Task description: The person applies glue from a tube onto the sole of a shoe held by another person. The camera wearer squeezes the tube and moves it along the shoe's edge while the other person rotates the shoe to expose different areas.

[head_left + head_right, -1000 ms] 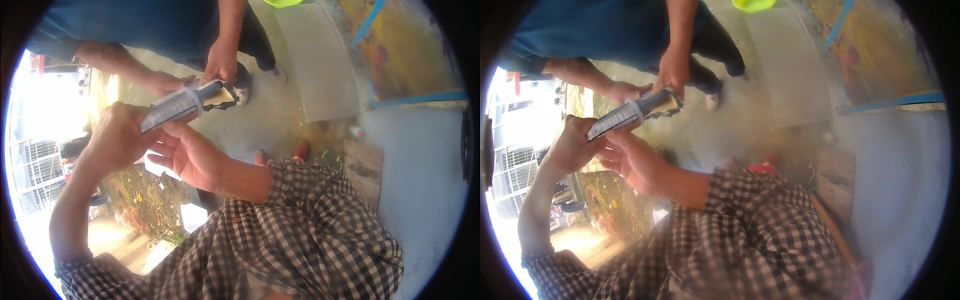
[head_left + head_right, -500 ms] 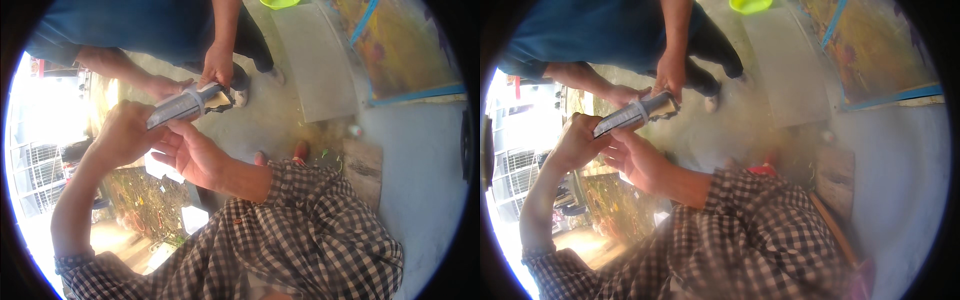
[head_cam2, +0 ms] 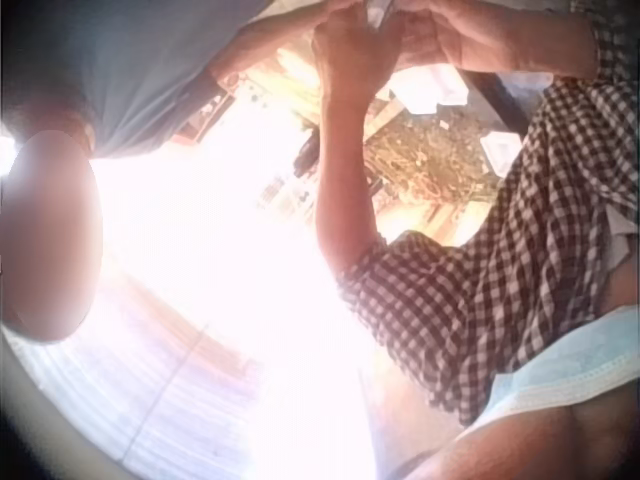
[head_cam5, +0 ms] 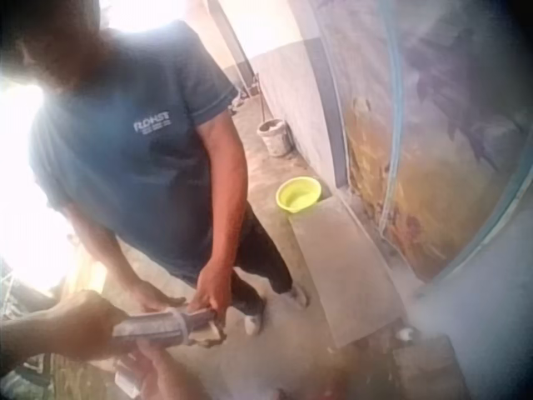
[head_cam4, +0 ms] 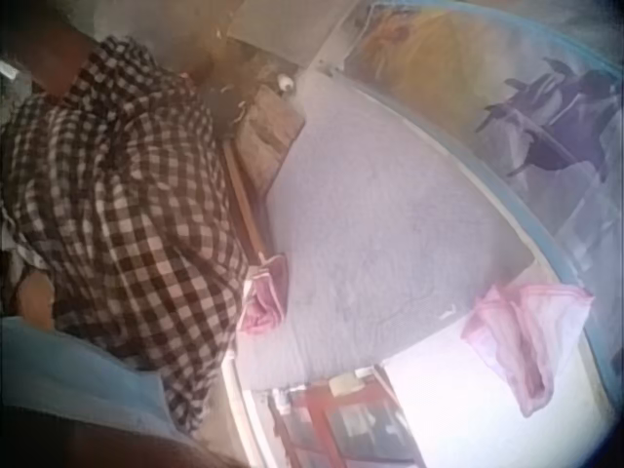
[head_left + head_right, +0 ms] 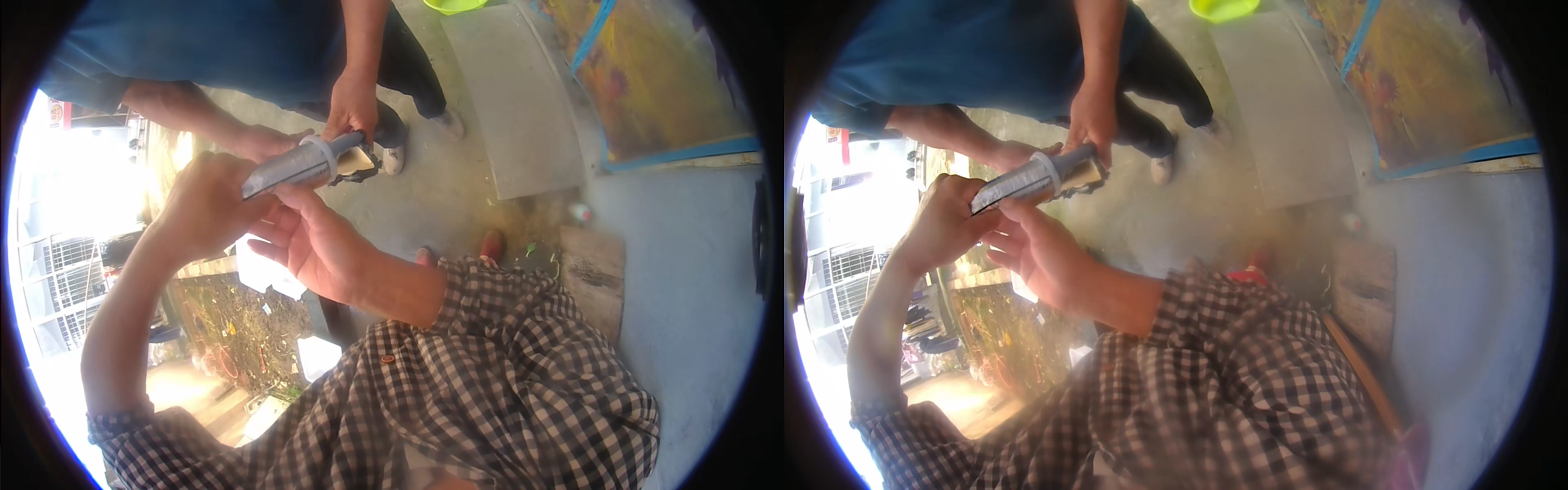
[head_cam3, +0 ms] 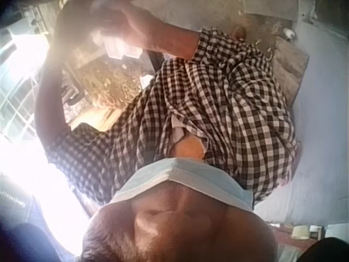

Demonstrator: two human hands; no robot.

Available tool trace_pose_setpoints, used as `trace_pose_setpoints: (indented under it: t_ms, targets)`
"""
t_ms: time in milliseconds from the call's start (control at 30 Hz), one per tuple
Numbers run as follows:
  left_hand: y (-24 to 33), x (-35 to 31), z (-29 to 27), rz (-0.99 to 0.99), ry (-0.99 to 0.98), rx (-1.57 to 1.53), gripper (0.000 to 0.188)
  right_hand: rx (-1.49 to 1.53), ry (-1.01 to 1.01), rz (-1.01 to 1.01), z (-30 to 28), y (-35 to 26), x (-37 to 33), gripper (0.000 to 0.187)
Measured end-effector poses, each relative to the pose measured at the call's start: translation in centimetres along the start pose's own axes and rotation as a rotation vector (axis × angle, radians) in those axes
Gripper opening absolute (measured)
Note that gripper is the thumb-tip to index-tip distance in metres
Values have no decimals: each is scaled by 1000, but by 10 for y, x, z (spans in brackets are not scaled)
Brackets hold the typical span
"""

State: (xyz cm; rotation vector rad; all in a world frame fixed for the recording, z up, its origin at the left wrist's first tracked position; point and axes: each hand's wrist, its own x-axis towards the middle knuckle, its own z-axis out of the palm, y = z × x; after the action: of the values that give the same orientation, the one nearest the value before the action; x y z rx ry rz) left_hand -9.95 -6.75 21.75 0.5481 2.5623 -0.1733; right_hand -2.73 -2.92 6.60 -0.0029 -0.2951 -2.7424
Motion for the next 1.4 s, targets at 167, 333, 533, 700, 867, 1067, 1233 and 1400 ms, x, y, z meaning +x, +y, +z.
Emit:
trace_pose_setpoints:
  t_ms: [167, 333, 533, 700, 867, 1067, 1233, 1400]
  targets:
    - [2, -1, -5, -30, 13, 14, 18, -32, -22, 9, 5, -4, 6, 29]
    - [-2, -5, -6, -70, -8, -21, 18, -63, 5, 38, 14, -4, 3, 28]
    - [1, -9, -11, -42, 16, -8, 18, -52, -49, 25, 13, -4, 5, 28]
    - [-7, -10, 0, -3, 33, -79, 17, -65, -5, 36, 10, -2, 0, 29]
    - [-5, -9, -2, 10, 36, -101, 17, -109, 4, 15, 10, -6, 2, 28]
    - [0, -10, -6, 35, 86, -171, 18, -236, 0, -33, 16, -18, -1, 30]
    - [-9, -29, -2, 141, 61, -298, 16, -321, -25, 4, 21, -15, -17, 30]
    - [-12, -39, 6, 294, 60, -290, 15, -362, 13, 27, 16, -11, -32, 25]
